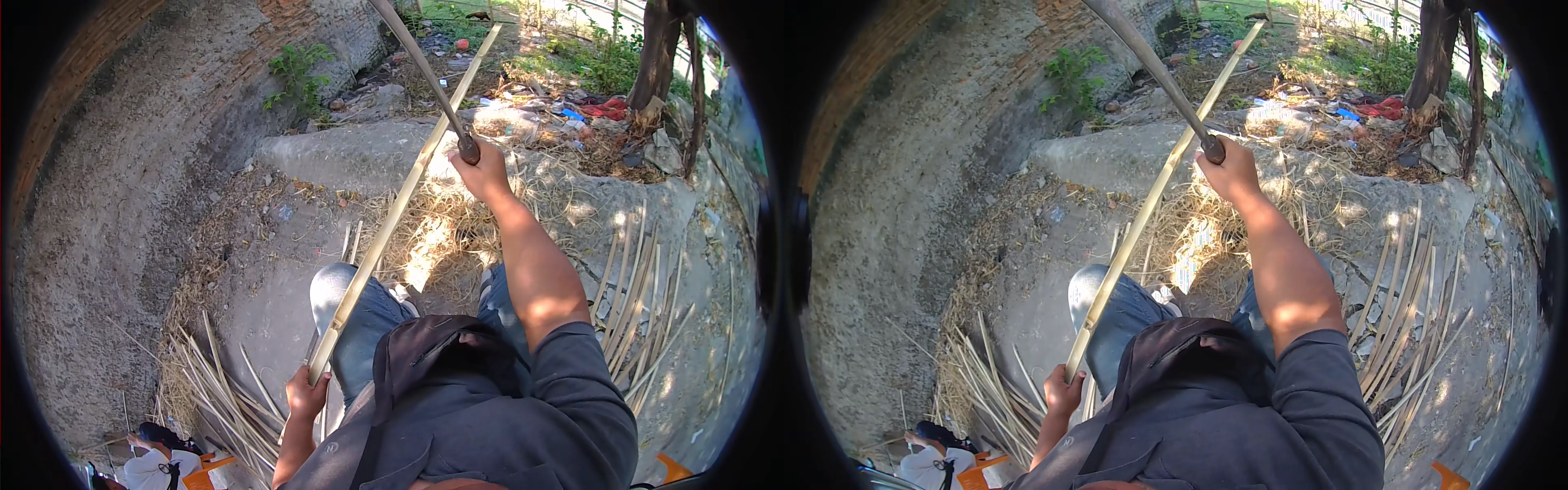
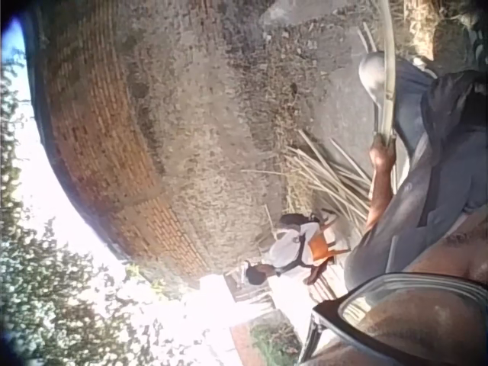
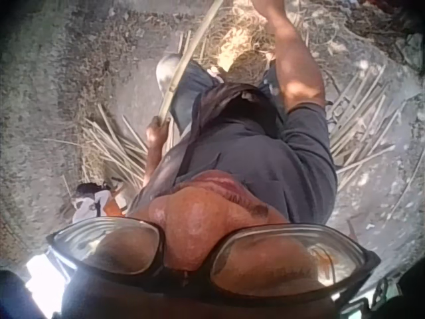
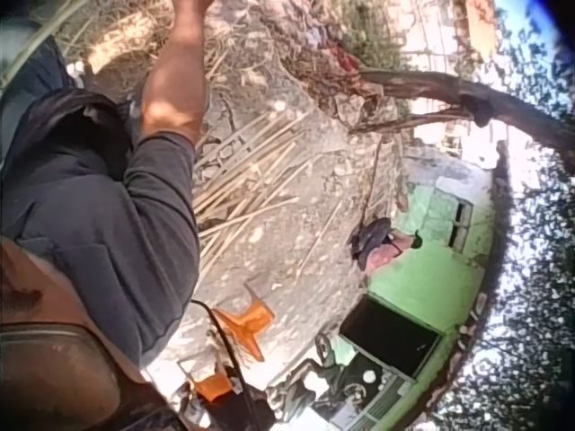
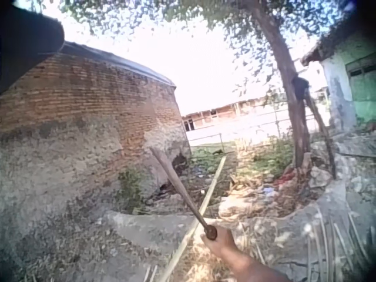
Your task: The person scrapes a bamboo strip with a machete.
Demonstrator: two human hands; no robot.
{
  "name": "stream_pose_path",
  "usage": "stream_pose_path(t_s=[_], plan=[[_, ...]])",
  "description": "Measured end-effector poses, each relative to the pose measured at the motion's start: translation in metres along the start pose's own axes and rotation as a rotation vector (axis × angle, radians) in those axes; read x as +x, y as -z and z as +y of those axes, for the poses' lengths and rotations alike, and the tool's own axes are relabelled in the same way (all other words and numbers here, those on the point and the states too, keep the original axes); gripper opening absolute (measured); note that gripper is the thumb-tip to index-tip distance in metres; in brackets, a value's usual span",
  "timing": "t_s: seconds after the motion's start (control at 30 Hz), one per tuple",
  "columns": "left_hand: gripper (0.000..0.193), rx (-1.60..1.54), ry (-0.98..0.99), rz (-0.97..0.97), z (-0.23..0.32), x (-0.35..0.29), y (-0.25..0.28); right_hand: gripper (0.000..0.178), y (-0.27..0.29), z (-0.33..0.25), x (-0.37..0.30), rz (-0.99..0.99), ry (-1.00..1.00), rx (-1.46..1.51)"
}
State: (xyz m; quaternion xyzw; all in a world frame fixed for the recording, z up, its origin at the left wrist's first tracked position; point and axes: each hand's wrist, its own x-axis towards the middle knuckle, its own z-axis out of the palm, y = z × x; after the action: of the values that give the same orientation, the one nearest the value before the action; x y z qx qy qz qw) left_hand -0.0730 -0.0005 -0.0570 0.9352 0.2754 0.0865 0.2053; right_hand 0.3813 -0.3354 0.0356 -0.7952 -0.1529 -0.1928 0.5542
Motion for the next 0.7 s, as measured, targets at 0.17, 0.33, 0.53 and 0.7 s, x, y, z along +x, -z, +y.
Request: stream_pose_path(t_s=[0.17, 0.33, 0.53, 0.7], plan=[[0.042, -0.050, -0.099, 0.036, -0.005, -0.002, -0.005, 0.034, 0.002, 0.011, 0.003, 0.004, -0.003, 0.053], [0.035, -0.063, -0.222, 0.129, -0.027, -0.011, -0.012, 0.035, -0.008, 0.015, 0.005, -0.053, -0.030, 0.183], [0.035, -0.038, -0.178, 0.127, -0.032, -0.012, -0.018, 0.034, -0.008, 0.024, 0.007, 0.002, -0.113, 0.286], [0.037, -0.077, -0.176, 0.179, -0.014, -0.002, -0.016, 0.033, -0.012, 0.047, 0.010, -0.024, -0.145, 0.333]])
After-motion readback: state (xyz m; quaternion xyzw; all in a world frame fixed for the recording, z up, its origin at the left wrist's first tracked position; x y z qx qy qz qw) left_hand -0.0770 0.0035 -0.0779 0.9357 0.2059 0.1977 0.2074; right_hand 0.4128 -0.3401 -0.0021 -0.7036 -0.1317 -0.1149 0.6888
